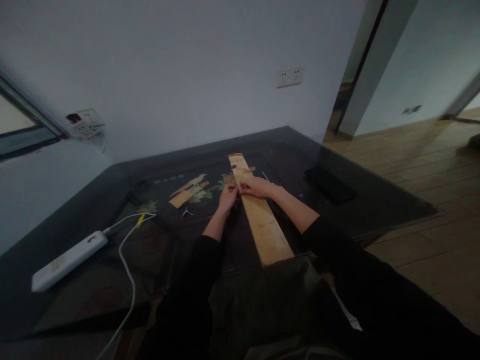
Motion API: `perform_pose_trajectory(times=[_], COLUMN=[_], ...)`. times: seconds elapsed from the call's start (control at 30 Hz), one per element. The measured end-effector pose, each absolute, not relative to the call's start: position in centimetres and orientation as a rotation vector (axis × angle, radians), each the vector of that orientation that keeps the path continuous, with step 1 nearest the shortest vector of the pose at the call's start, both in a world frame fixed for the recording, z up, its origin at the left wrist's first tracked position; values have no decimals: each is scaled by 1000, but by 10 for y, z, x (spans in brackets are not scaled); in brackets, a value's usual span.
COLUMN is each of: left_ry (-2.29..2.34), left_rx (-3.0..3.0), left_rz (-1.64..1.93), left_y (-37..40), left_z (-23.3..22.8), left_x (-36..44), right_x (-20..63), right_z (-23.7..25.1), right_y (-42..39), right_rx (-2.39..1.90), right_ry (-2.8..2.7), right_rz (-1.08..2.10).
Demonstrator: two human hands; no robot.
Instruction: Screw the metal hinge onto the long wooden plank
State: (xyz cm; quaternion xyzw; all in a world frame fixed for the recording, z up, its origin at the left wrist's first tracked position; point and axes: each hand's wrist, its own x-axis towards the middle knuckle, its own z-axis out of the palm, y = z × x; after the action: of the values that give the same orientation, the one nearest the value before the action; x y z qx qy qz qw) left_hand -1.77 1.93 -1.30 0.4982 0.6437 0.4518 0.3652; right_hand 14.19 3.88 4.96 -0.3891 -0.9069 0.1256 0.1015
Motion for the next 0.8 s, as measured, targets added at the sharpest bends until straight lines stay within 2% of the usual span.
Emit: perform_pose_trajectory(times=[0.23, 0.8], left_ry=[1624, 1621], left_rx=[1201, 1224], left_rz=[1197, 1169], left_y=[21, 16], left_z=[-15, -10], left_x=[-18, -17], right_x=[140, 144], right_z=[48, 46], right_y=[34, 42], right_rx=[-1095, -981], right_ry=[-2744, -2742], right_rz=[201, 371])
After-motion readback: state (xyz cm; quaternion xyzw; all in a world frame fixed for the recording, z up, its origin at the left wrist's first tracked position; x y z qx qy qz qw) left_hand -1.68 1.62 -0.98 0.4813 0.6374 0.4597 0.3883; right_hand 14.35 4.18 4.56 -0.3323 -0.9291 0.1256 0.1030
